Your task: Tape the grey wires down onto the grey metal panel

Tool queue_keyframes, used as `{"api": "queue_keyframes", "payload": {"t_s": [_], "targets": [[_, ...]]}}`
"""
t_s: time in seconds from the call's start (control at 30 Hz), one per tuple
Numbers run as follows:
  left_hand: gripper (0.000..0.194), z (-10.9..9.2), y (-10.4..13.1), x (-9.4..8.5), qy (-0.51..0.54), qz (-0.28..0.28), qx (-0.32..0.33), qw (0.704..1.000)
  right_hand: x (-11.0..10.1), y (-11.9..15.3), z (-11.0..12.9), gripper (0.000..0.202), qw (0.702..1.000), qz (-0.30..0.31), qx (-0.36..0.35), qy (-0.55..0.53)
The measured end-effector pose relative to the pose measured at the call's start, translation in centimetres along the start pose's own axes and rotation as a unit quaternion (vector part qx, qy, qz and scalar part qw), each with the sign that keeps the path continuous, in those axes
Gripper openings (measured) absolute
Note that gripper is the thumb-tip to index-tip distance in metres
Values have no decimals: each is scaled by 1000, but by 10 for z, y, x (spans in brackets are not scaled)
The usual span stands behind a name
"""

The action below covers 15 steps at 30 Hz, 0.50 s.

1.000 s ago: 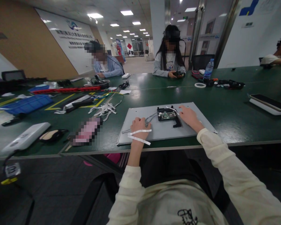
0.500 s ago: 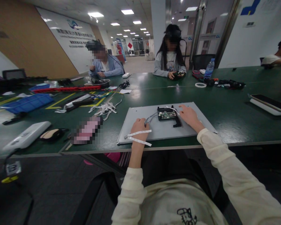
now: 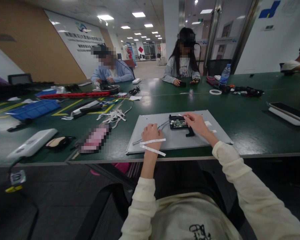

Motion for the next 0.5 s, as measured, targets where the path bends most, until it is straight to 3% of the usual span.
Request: {"api": "queue_keyframes", "payload": {"t_s": [0.1,0.2,0.33,0.5], "targets": [[31,-16,-1,-3,10,-11,11,1000,14,4,12,46,978,125,28,-167],[29,-34,-4,-2,24,-20,33,999,22,10,22,49,951,222,33,-213],[28,-53,-6,0,30,-21,48,998,21,14,27,46,939,263,23,-220],[28,-61,-7,0,18,-17,47,999,20,17,31,37,927,298,15,-228]]}}
Point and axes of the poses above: each hand's wrist, its own y-axis away from the middle knuckle, its own x-axis out of the palm, z = x × y, the point moved 3 cm from there along -y, towards the middle knuckle, and after that the axes turned 6 degrees about -x, right-handed, at the moved point
